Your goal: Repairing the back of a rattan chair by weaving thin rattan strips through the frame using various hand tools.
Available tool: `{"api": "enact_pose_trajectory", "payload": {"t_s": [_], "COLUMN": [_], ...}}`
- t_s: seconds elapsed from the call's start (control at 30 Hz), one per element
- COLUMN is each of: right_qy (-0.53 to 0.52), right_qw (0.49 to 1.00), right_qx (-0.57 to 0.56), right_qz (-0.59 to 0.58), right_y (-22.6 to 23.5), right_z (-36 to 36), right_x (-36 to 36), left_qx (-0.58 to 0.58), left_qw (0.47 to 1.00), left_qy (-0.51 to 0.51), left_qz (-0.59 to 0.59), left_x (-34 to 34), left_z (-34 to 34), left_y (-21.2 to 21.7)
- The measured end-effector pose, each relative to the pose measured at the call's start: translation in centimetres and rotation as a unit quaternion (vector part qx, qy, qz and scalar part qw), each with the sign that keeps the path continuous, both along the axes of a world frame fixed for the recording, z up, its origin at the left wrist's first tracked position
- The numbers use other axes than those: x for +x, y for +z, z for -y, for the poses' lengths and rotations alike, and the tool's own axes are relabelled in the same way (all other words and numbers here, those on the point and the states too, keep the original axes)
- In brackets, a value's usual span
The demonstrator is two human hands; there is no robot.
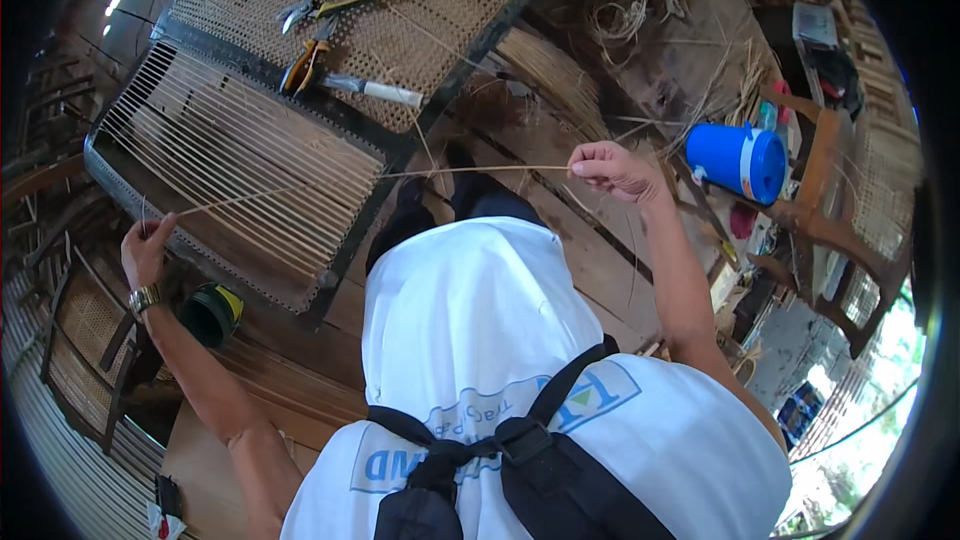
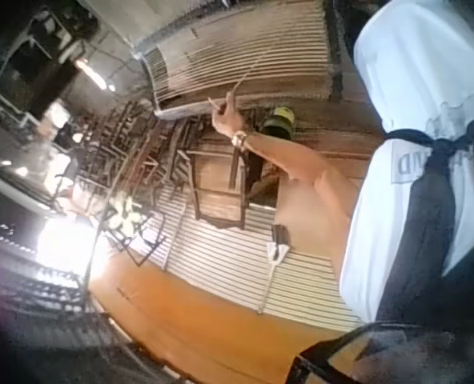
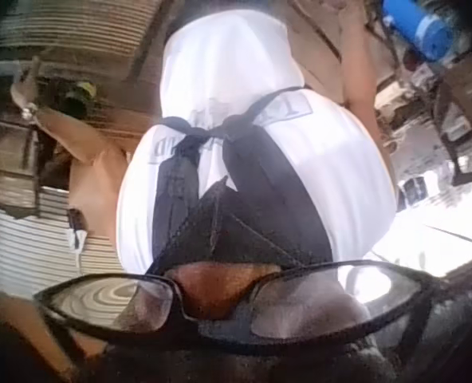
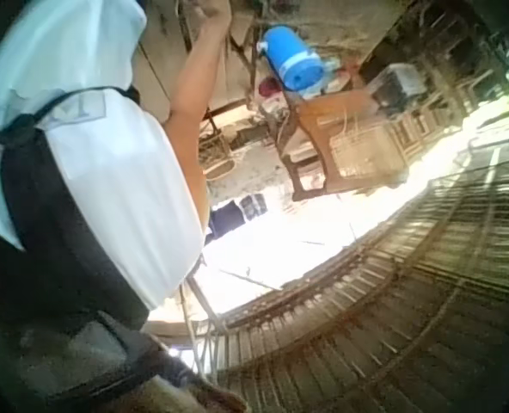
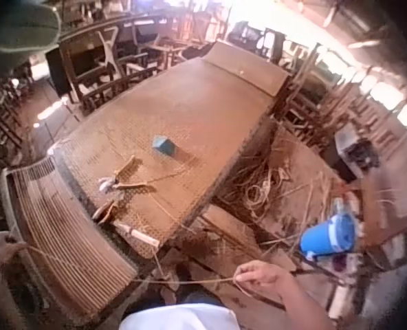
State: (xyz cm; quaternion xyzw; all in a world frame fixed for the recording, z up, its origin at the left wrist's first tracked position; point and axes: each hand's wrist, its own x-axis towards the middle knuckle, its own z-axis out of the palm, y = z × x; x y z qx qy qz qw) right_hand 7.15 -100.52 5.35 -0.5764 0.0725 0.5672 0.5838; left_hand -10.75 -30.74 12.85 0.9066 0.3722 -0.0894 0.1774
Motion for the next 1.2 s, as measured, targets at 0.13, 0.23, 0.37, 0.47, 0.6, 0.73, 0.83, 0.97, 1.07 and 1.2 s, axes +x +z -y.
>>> {"api": "enact_pose_trajectory", "payload": {"t_s": [0.13,0.23,0.37,0.47,0.6,0.73,0.83,0.97,1.07,1.2], "right_qy": [0.030,0.073,0.177,0.258,0.486,0.241,0.153,0.291,0.218,-0.067], "right_qw": [0.999,0.997,0.984,0.965,0.836,0.764,0.517,0.487,0.507,0.914], "right_qx": [0.017,0.001,-0.007,-0.024,-0.014,-0.028,-0.136,-0.286,-0.203,0.103], "right_qz": [-0.023,0.008,0.016,0.034,0.253,0.598,0.831,0.772,0.809,0.387], "right_y": [-0.1,-0.6,-2.5,-4.7,-4.4,-3.8,-3.2,-5.3,-9.2,-3.8], "right_z": [0.3,-0.2,-0.5,-1.5,-6.1,-15.0,-23.0,-28.8,-27.0,-28.2], "right_x": [4.0,6.9,10.2,13.4,17.7,22.2,26.1,31.6,39.3,33.3], "left_qx": [0.052,0.172,0.224,0.246,0.107,0.092,0.048,-0.024,-0.052,-0.148], "left_qw": [0.999,0.983,0.963,0.948,0.918,0.882,0.886,0.886,0.899,0.866], "left_qy": [0.010,0.060,0.148,0.185,0.275,0.283,0.312,0.286,0.274,0.297], "left_qz": [0.002,-0.015,0.037,0.086,0.267,0.366,0.339,0.365,0.337,0.375], "left_x": [-1.5,-2.6,-5.7,-8.6,-12.6,-17.5,-16.0,-13.4,-9.7,-9.9], "left_z": [1.3,3.6,7.0,8.5,12.5,16.0,20.8,23.5,23.8,22.6], "left_y": [0.1,1.5,3.9,3.6,7.1,8.0,10.8,12.2,12.7,11.6]}}
